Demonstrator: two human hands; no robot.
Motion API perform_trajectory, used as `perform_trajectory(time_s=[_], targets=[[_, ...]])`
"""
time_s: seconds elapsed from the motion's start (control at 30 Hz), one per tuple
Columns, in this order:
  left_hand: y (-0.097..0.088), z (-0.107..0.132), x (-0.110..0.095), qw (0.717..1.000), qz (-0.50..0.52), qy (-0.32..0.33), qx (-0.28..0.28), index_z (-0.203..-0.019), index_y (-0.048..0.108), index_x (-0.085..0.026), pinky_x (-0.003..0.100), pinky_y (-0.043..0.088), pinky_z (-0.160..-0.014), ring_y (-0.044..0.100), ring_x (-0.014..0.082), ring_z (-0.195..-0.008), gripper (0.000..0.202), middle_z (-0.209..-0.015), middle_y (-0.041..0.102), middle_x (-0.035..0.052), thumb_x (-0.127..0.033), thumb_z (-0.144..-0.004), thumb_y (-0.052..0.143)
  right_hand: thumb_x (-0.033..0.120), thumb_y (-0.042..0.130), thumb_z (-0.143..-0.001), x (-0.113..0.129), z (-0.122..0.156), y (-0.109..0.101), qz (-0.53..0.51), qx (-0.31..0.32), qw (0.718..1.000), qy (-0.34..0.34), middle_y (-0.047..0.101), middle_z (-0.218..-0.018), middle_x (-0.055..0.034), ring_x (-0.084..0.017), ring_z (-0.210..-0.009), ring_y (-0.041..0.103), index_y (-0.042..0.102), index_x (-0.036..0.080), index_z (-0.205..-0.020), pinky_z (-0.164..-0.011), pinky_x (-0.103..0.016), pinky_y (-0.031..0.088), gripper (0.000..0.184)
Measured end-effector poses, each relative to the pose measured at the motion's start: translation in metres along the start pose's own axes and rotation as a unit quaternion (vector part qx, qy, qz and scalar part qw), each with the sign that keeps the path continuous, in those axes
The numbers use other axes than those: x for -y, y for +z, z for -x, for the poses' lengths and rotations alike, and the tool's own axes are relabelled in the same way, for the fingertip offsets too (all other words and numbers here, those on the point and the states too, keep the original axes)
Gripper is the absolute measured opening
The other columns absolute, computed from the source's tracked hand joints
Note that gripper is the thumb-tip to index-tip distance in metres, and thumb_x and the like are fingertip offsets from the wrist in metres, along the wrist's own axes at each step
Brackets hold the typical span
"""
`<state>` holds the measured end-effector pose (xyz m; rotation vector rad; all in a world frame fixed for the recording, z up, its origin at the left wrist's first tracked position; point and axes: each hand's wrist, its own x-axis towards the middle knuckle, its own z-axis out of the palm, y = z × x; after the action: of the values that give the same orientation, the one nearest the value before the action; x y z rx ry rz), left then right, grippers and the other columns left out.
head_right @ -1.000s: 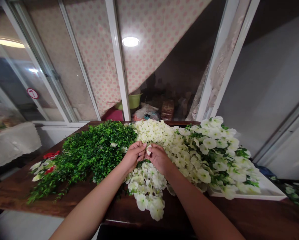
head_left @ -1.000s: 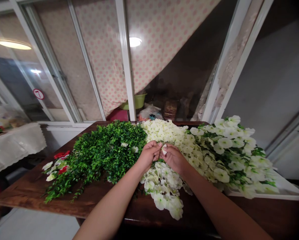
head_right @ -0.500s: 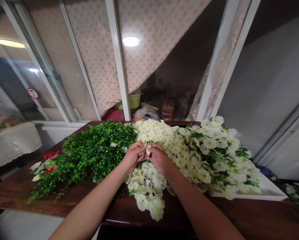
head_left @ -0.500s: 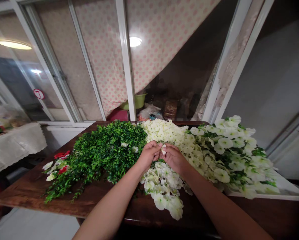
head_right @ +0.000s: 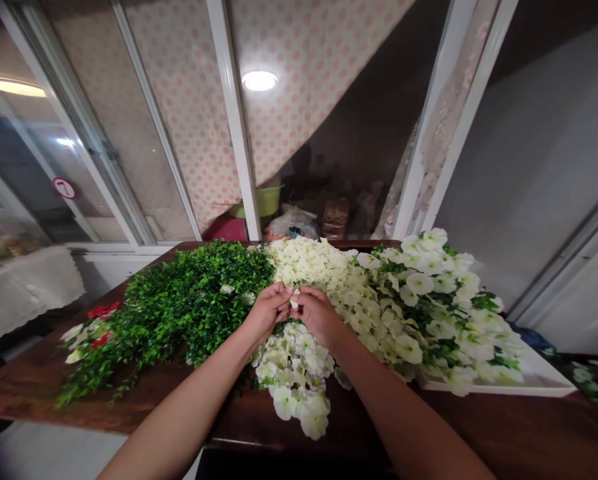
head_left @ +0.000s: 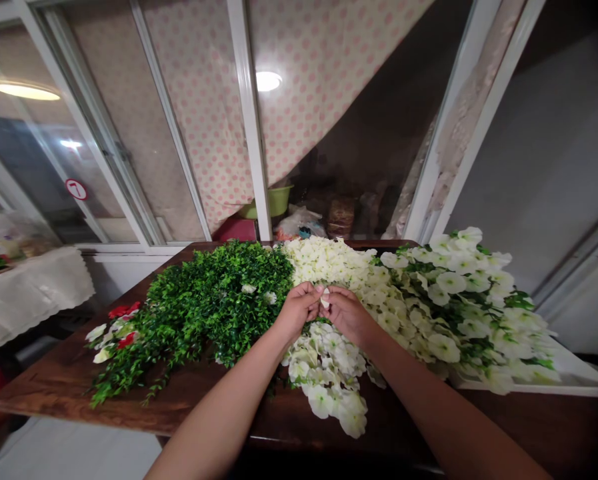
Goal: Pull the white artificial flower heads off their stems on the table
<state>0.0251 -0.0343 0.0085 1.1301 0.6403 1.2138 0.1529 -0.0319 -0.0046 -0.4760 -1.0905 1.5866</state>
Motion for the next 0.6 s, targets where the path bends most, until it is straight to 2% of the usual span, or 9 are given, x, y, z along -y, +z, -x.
perform_trajectory(time_s=[0.27,0.43,0.6], targets=[[-0.0009,-0.0014,0.0007,1.0,-0.011,0.004,0.007,-0.064,0.04,-0.018,0.018,0.019,-0.038,0.041,0.0062,-0.036,0.042,-0.042,0.038,-0.0084,-0.044,-0.074,0.071,0.031,0.072,-0.067,0.0029,-0.0008,-0.0007,0.039,-0.007,0.999,0.009,0.052,-0.06,0.0019,-0.012,-0.058,0.046,0.059,0.02,-0.063,-0.056,-0.026,0.038,0.018],[-0.0026,-0.0048,0.0041,0.999,-0.031,0.002,0.013,-0.064,0.042,-0.018,0.019,0.023,-0.037,0.044,0.0076,-0.037,0.042,-0.043,0.038,-0.0081,-0.047,-0.073,0.071,0.031,0.068,-0.07,0.0025,-0.0033,-0.0068,0.087,-0.015,0.996,-0.009,0.05,-0.055,0.0026,-0.013,-0.056,0.047,0.057,0.021,-0.06,-0.056,-0.027,0.037,0.018],[-0.0046,-0.0067,0.0047,0.999,-0.049,-0.014,0.013,-0.067,0.046,-0.017,0.02,0.029,-0.037,0.044,0.0074,-0.037,0.042,-0.049,0.049,-0.0045,-0.053,-0.077,0.065,0.03,0.067,-0.069,0.0001,-0.0062,-0.0079,0.045,-0.03,0.999,-0.006,0.052,-0.056,0.0022,-0.014,-0.054,0.047,0.055,0.022,-0.06,-0.057,-0.029,0.038,0.017]])
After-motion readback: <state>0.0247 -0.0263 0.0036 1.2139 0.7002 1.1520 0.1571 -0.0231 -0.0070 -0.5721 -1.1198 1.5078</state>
